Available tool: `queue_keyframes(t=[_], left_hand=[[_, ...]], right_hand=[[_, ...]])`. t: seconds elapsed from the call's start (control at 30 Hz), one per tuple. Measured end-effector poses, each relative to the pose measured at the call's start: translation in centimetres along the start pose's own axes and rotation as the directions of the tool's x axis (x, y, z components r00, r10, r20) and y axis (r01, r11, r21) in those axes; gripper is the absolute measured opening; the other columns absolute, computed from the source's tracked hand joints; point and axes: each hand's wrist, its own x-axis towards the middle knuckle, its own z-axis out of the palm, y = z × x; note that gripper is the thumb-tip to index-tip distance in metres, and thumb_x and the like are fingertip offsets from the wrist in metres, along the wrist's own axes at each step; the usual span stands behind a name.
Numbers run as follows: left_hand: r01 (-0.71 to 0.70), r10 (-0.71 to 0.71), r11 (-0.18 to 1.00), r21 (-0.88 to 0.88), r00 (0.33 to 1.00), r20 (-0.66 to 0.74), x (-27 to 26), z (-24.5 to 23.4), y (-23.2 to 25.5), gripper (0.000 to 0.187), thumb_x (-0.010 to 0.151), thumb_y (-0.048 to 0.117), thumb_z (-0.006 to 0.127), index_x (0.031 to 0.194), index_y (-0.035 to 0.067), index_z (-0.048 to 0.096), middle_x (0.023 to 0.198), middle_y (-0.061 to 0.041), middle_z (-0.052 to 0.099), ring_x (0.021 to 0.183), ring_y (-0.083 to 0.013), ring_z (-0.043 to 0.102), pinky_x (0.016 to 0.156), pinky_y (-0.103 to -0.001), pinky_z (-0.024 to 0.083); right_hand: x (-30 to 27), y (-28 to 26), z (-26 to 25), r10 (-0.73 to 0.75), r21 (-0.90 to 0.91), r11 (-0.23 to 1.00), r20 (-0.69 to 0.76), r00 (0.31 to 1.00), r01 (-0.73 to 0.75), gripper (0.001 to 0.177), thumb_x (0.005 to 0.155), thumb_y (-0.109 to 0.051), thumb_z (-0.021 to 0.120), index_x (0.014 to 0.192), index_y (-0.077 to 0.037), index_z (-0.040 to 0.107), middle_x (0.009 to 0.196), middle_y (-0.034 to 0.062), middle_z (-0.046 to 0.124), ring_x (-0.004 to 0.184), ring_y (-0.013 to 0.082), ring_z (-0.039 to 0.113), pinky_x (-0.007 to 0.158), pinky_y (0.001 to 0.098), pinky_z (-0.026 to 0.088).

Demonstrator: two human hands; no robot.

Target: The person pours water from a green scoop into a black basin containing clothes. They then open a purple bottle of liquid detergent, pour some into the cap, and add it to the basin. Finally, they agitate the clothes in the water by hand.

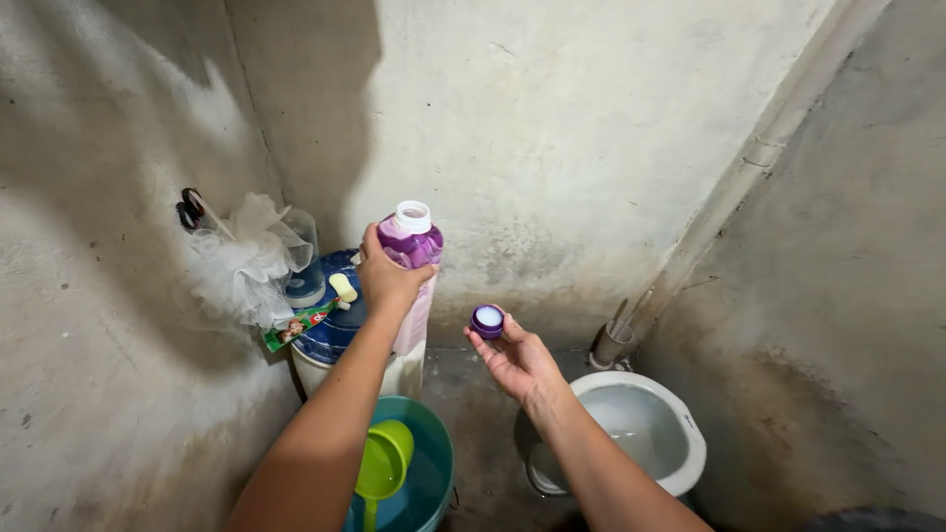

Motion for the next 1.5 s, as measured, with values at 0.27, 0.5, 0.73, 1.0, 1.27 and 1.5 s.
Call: queue_keyframes(t=[0.27,0.5,0.73,1.0,1.27,1.5], left_hand=[[0.051,-0.051,0.999,0.002,0.996,-0.075,2.7,0.3,-7.4,0.118,0.050,0.025,0.100,0.147,0.008,0.035,0.144,-0.020,0.050,0.129,-0.0383,0.053,0.106,-0.043,0.045],[0.178,-0.179,0.984,-0.032,0.982,-0.060,3.1,1.5,-12.0,0.116,0.051,0.025,0.099,0.149,0.012,0.038,0.145,-0.017,0.054,0.130,-0.0355,0.055,0.108,-0.041,0.046],[0.130,-0.132,0.991,-0.030,0.984,-0.121,4.1,3.4,-15.4,0.114,0.052,0.023,0.100,0.147,0.010,0.039,0.146,-0.019,0.052,0.132,-0.0378,0.053,0.109,-0.042,0.045],[0.143,-0.146,0.989,-0.031,0.978,-0.150,5.6,4.5,-16.4,0.118,0.052,0.024,0.101,0.149,0.009,0.036,0.147,-0.022,0.049,0.134,-0.0397,0.051,0.112,-0.042,0.043],[0.300,-0.299,0.954,0.008,0.954,-0.013,5.9,3.8,-15.9,0.145,0.053,0.030,0.103,0.162,0.013,0.008,0.157,-0.031,0.030,0.144,-0.0449,0.036,0.117,-0.046,0.035],[0.265,-0.252,0.960,0.094,0.959,-0.128,4.1,3.0,-12.6,0.145,0.061,0.031,0.100,0.161,0.011,-0.003,0.159,-0.040,0.010,0.147,-0.0503,0.018,0.119,-0.048,0.026]], right_hand=[[3.4,1.8,-0.9,0.008,-0.040,0.999,-0.010,1.000,-0.009,0.038,0.104,-0.021,0.049,0.134,0.000,0.057,0.135,0.0249,0.057,0.121,0.0429,0.059,0.101,0.0464,0.056],[5.3,2.8,-2.2,0.012,-0.074,0.997,-0.045,0.999,-0.015,0.039,0.103,-0.020,0.048,0.137,-0.002,0.058,0.136,0.0258,0.057,0.121,0.0421,0.060,0.102,0.0460,0.056],[5.7,2.6,-3.7,0.009,-0.083,0.996,-0.069,0.998,-0.014,0.040,0.102,-0.020,0.050,0.136,-0.002,0.058,0.134,0.0264,0.057,0.120,0.0423,0.060,0.102,0.0456,0.055],[5.2,2.6,-3.1,0.024,-0.085,0.996,-0.081,0.996,-0.031,0.041,0.102,-0.020,0.049,0.137,0.000,0.058,0.133,0.0265,0.057,0.120,0.0422,0.061,0.102,0.0441,0.056],[4.7,1.7,-2.8,0.002,-0.084,0.996,-0.061,0.998,-0.007,0.041,0.102,-0.021,0.051,0.136,0.000,0.058,0.133,0.0263,0.057,0.119,0.0413,0.061,0.102,0.0447,0.056],[3.3,-0.1,-2.7,-0.013,-0.075,0.997,-0.021,1.000,0.012,0.041,0.102,-0.021,0.052,0.137,-0.002,0.059,0.134,0.0252,0.058,0.119,0.0415,0.061,0.102,0.0452,0.055]])
